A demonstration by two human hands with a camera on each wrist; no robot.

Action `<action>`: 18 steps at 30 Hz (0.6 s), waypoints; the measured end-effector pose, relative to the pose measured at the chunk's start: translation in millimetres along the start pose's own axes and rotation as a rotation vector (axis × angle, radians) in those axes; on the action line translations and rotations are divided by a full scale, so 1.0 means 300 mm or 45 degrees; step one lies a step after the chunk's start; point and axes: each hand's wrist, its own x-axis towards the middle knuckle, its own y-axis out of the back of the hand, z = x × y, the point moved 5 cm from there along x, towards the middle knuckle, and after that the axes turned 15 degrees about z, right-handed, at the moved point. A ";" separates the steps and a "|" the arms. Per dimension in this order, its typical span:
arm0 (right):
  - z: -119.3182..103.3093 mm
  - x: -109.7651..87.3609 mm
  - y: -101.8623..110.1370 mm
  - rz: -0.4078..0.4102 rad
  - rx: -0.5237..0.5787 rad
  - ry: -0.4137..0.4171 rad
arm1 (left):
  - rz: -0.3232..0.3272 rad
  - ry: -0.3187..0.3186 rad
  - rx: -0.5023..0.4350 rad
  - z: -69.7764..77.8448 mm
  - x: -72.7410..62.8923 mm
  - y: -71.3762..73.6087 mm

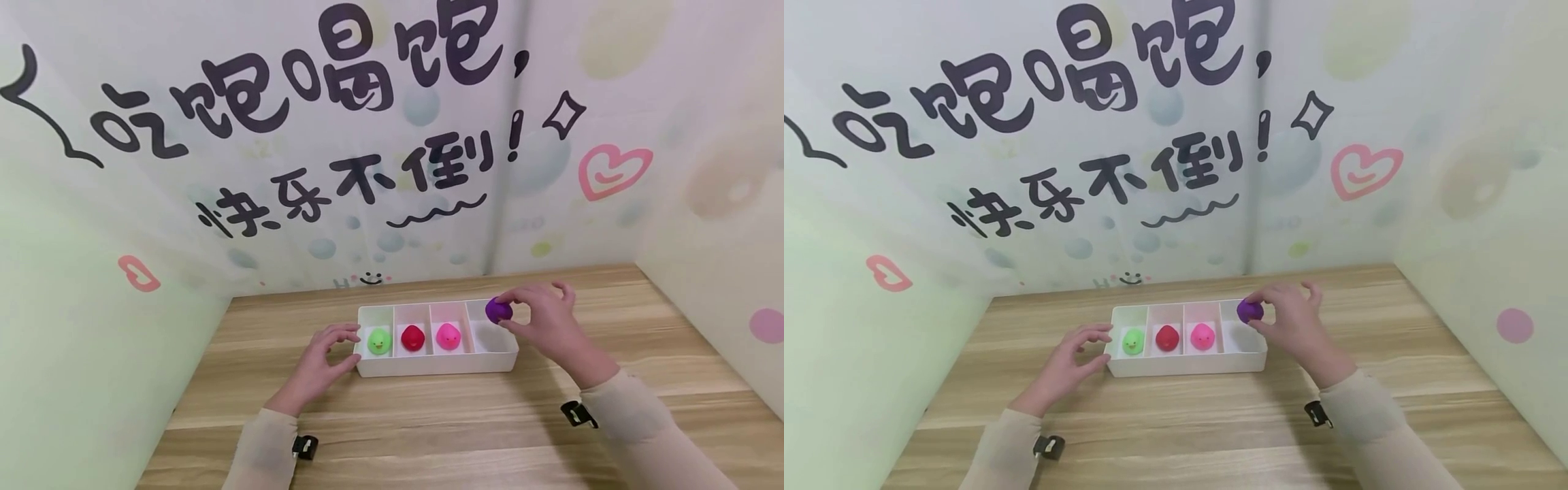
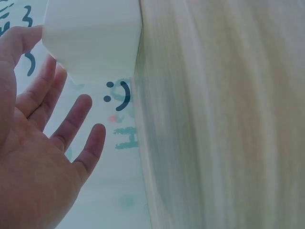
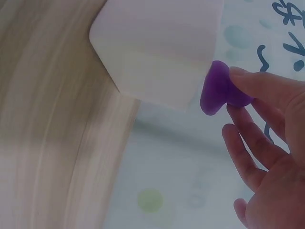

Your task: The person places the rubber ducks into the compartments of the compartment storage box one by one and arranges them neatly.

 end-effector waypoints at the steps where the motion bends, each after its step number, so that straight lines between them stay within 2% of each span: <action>1: -0.002 -0.002 -0.008 -0.021 0.002 0.001 | -0.002 0.002 0.001 0.000 0.000 0.000; 11: -0.016 -0.029 -0.087 -0.194 -0.101 0.152 | -0.005 0.012 0.011 0.007 -0.002 0.001; 18: -0.010 -0.029 -0.125 -0.302 -0.195 0.190 | -0.004 0.012 0.005 0.008 -0.003 0.001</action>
